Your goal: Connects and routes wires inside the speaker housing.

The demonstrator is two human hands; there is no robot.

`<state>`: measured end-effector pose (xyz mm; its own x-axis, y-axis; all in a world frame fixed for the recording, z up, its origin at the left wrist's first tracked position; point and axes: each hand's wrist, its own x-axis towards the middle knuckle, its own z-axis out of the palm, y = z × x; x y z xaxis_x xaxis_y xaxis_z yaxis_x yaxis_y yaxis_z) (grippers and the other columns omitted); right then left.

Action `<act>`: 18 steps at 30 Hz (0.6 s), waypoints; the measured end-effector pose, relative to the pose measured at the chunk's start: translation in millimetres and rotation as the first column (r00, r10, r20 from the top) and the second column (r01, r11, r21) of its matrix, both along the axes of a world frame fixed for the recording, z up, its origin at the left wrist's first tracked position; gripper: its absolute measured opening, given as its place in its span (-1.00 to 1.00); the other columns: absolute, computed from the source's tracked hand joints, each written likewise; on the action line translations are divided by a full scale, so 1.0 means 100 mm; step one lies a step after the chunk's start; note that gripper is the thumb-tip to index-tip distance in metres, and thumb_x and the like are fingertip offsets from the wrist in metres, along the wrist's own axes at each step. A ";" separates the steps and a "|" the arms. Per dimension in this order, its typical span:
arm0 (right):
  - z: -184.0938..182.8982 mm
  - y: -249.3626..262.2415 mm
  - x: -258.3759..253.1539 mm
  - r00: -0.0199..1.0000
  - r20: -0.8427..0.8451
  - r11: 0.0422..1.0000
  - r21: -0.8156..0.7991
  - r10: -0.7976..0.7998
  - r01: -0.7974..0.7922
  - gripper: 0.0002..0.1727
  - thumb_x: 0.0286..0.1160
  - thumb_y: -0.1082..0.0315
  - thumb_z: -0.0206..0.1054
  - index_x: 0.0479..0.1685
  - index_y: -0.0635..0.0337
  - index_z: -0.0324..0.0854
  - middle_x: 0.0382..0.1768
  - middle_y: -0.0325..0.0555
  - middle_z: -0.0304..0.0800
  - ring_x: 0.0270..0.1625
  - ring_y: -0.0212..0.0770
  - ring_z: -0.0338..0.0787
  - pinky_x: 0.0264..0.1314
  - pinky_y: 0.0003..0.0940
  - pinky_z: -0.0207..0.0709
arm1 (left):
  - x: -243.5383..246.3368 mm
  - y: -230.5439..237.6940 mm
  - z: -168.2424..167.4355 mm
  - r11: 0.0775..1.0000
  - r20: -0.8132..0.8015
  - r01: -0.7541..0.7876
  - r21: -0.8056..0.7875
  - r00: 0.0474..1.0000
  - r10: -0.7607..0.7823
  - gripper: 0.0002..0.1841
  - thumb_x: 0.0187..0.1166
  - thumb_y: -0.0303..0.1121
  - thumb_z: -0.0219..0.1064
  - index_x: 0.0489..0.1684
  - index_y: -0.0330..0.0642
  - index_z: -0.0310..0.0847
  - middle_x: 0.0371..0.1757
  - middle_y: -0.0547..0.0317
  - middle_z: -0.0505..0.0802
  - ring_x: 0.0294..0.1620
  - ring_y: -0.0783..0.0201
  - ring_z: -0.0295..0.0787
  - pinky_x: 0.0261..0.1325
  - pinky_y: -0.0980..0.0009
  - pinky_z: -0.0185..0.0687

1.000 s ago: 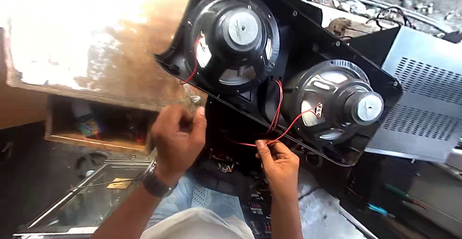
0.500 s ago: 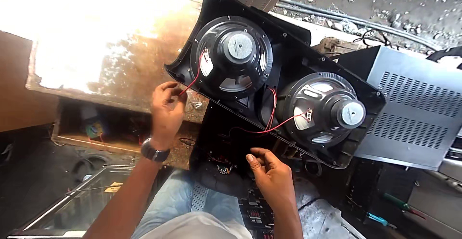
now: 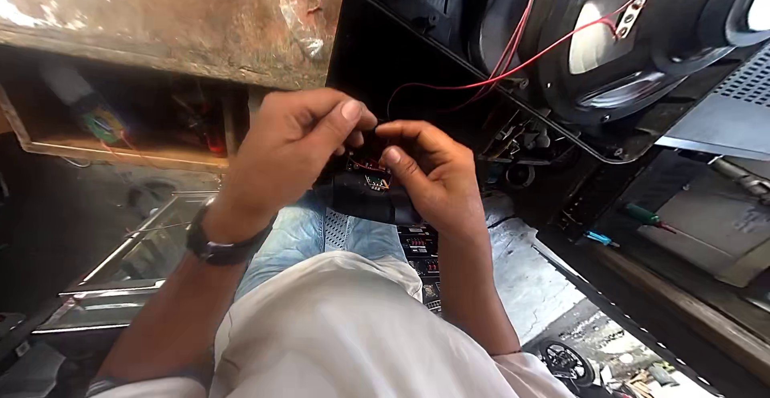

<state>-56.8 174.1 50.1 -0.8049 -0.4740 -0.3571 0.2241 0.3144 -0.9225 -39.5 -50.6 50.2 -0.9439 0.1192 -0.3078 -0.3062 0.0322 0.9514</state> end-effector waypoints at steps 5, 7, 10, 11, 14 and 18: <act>-0.10 0.10 -0.07 0.997 -0.064 0.989 0.135 -0.054 0.062 -0.71 0.72 0.41 0.24 0.32 0.20 0.66 -0.02 -0.14 0.84 -0.30 -0.34 0.80 -0.34 -0.46 0.74 | -0.14 -0.17 -0.04 0.805 -0.246 -0.385 -0.452 0.921 0.303 -0.78 0.59 -0.27 0.39 -0.46 -0.13 0.64 -0.54 0.42 0.69 -0.56 0.60 0.56 -0.48 0.59 0.48; -0.13 0.13 -0.03 0.989 -0.119 0.988 0.120 -0.083 0.098 -0.78 0.69 0.41 0.28 0.17 0.22 0.73 -0.10 -0.14 0.84 -0.31 -0.32 0.80 -0.33 -0.43 0.77 | -0.28 -0.40 -0.18 0.725 -0.315 -0.505 -0.468 0.862 0.397 -0.76 0.52 -0.25 0.45 -0.11 -0.22 0.60 -0.24 0.27 0.78 -0.28 0.47 0.72 -0.23 0.50 0.66; -0.11 0.12 0.04 0.864 -0.469 0.965 0.083 -0.184 0.250 -0.86 0.55 0.45 0.41 -0.05 0.26 0.81 -0.15 -0.16 0.84 -0.21 -0.35 0.82 -0.21 -0.42 0.80 | -0.55 -0.67 -0.39 0.784 -0.231 -0.448 -0.431 0.894 0.384 -0.33 0.36 -0.19 0.55 0.47 -0.24 0.44 0.41 0.01 0.67 0.28 0.21 0.72 0.11 0.28 0.78; -0.08 0.12 0.04 0.772 -0.603 0.943 0.095 -0.200 0.319 -0.90 0.45 0.45 0.50 -0.13 0.22 0.82 -0.13 -0.17 0.83 -0.10 -0.35 0.82 -0.06 -0.42 0.79 | -0.63 -0.70 -0.45 0.825 -0.205 -0.406 -0.393 0.913 0.352 -0.32 0.33 -0.19 0.58 0.47 -0.21 0.47 0.44 0.05 0.69 0.35 0.22 0.70 0.20 0.25 0.75; -0.02 0.24 -0.13 0.559 -0.829 0.866 0.261 -0.024 0.426 -0.81 0.35 0.31 0.59 -0.10 0.10 0.85 0.03 -0.04 0.76 0.24 -0.09 0.67 0.37 -0.13 0.48 | -0.76 -0.64 -0.57 0.913 -0.163 -0.265 -0.310 0.961 0.224 -0.56 0.36 -0.21 0.56 0.20 -0.11 0.69 0.22 0.24 0.84 0.32 0.37 0.73 0.34 0.27 0.68; -0.04 0.32 -0.42 0.624 -0.722 0.764 0.573 0.299 0.297 -0.61 0.57 0.16 0.43 0.36 -0.07 0.76 0.25 0.07 0.67 0.39 0.19 0.50 0.43 0.14 0.29 | -0.78 -0.52 -0.66 0.962 -0.188 -0.186 -0.201 0.971 0.148 -0.82 0.57 -0.31 0.41 -0.01 -0.17 0.77 0.00 0.27 0.89 0.12 0.44 0.80 0.31 0.35 0.70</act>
<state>-98.4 206.4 46.2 -0.9010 -0.3987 0.1712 -0.4338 0.8349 -0.3387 -117.0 -102.9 -15.7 -0.9851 -0.0964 -0.1427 -0.1599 0.2047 0.9657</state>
